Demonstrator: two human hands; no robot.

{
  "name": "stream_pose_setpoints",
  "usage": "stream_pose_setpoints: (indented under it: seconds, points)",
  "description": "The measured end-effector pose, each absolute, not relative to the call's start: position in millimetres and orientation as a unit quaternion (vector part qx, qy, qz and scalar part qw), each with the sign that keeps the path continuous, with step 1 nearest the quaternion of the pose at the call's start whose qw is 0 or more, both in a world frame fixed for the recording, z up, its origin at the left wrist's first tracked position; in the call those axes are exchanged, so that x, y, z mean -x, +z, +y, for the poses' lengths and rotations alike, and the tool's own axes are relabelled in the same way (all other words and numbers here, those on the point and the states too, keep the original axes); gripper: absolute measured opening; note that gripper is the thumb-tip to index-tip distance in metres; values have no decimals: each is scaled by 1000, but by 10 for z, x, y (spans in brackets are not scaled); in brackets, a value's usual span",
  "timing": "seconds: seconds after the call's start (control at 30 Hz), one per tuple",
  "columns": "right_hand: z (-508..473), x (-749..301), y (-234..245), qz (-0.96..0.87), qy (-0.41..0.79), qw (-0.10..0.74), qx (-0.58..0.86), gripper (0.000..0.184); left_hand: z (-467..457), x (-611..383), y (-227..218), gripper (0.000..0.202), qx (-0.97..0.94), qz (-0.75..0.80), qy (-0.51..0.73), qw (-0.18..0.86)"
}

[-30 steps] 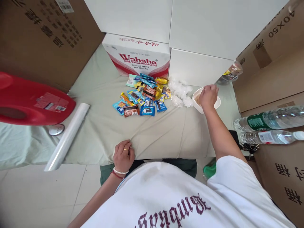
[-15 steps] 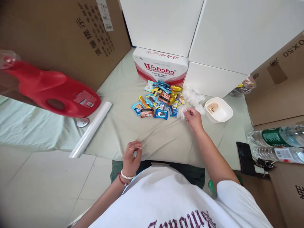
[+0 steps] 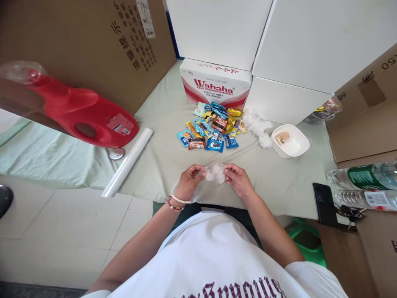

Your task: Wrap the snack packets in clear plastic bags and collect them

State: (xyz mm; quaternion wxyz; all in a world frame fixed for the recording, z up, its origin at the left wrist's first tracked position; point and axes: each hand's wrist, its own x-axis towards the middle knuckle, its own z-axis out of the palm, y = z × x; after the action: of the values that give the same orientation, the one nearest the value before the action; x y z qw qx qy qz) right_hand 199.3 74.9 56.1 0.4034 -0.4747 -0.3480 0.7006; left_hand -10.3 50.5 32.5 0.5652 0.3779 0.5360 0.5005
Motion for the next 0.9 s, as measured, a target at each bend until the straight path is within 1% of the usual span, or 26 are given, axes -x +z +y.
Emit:
stream_pose_setpoints:
  seconds: [0.07,0.17,0.3,0.4,0.5,0.57,0.63,0.7,0.77,0.83,0.9]
  points:
    - [792,-2113,551,-346,680,411,499,38,518,213,308,34,-325,527,530,579]
    - [820,-2243,542,-342,673,423,502,36,527,345,323,39,-250,517,562,595]
    - [782,-2301,516,-345,670,435,493,36,546,460,357,45,-193,514,603,578]
    - [718,-2314,474,-377,649,425,506,36,597,532,382,45,-165,526,610,569]
    - [641,-2312,441,-385,650,404,516,37,730,590,466,41,-124,519,590,606]
    - [590,-2290,431,-359,676,390,512,39,848,597,573,38,-103,484,575,652]
    - [543,-2248,423,-331,692,390,510,41,941,551,693,40,-99,449,576,676]
    - [499,-2193,405,-324,677,409,519,42,962,435,785,42,-132,467,587,648]
    - [457,-2133,373,-343,636,435,537,40,893,252,812,43,-211,530,565,596]
    - [416,-2076,333,-383,599,441,548,38,764,32,773,44,-321,580,491,565]
    - [385,-2026,297,-435,578,426,544,36,632,-173,688,48,-426,601,408,539]
